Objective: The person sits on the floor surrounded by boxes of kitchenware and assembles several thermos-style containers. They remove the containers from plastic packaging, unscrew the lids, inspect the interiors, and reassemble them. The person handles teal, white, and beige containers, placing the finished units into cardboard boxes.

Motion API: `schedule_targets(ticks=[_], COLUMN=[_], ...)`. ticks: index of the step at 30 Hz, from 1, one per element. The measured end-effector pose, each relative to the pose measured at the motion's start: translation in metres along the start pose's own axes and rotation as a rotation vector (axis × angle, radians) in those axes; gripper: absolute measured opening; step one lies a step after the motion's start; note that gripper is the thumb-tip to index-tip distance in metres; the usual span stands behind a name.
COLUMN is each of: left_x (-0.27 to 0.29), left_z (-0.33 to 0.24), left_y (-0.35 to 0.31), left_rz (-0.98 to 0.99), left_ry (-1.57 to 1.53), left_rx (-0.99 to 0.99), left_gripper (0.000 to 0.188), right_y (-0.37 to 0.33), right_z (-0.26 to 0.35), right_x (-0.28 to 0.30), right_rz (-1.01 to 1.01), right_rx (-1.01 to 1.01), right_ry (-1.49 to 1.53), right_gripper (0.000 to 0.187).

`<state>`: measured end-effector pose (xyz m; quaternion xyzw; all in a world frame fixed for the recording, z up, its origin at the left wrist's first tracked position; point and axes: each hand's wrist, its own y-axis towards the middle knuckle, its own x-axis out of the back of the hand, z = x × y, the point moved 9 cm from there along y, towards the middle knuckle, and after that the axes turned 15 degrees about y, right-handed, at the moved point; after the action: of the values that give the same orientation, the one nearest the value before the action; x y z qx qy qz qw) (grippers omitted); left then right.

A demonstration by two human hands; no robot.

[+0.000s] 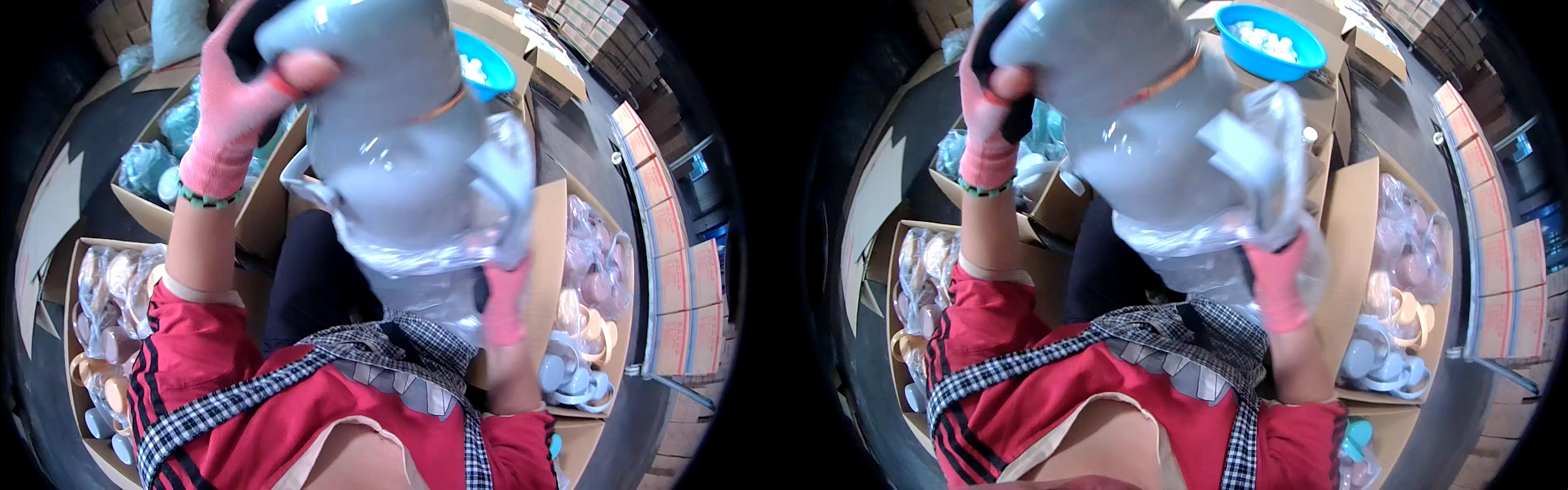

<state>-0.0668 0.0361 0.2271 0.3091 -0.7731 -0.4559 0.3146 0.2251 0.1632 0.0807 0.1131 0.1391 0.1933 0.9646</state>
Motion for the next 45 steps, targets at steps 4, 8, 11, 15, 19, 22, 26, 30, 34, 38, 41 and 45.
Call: schedule_targets(ticks=[4,8,11,15,19,22,26,30,34,38,41,45], left_x=[-0.041,-0.057,-0.059,-0.082,-0.151,-0.164,-0.146,-0.161,-0.169,-0.204,-0.16,-0.068], left_z=[-0.018,-0.009,0.001,-0.039,-0.025,-0.033,-0.033,-0.039,-0.028,-0.013,-0.027,0.044], left_y=[-0.029,-0.086,-0.085,-0.034,-0.067,-0.063,-0.078,-0.051,-0.045,-0.076,-0.045,-0.123], left_rz=[0.362,0.599,0.835,0.748,1.064,1.083,0.979,1.296,0.925,1.183,0.574,0.083], left_ry=[-0.063,0.005,0.134,0.627,0.449,0.282,0.218,0.345,0.532,0.435,0.334,0.161], left_rx=[0.09,0.122,0.231,-0.007,-0.02,-0.228,-0.241,-0.216,-0.178,-0.052,-0.04,0.707], left_gripper=[0.073,0.073,0.088,0.088,0.07,0.067,0.071,0.066,0.058,0.082,0.068,0.051], right_y=[-0.027,-0.05,-0.053,-0.051,-0.059,-0.06,-0.062,-0.054,-0.057,-0.066,-0.062,-0.053], right_z=[-0.06,-0.084,-0.085,-0.071,-0.071,-0.066,-0.076,-0.065,-0.073,-0.12,-0.113,-0.096], right_x=[-0.022,-0.025,-0.022,-0.009,-0.007,0.001,0.005,0.004,-0.004,0.023,0.028,0.017], right_rz=[0.146,0.148,0.197,0.233,0.201,0.145,0.208,0.298,0.299,0.099,0.173,0.217], right_rx=[-0.005,-0.078,-0.035,-0.086,-0.123,-0.1,-0.169,-0.147,-0.268,-0.64,-0.567,-0.582], right_ry=[0.104,0.035,-0.033,-0.056,-0.046,-0.034,-0.066,-0.123,0.064,0.063,0.013,-0.042], right_gripper=[0.046,0.048,0.036,0.028,0.027,0.026,0.026,0.025,0.031,0.05,0.047,0.045])
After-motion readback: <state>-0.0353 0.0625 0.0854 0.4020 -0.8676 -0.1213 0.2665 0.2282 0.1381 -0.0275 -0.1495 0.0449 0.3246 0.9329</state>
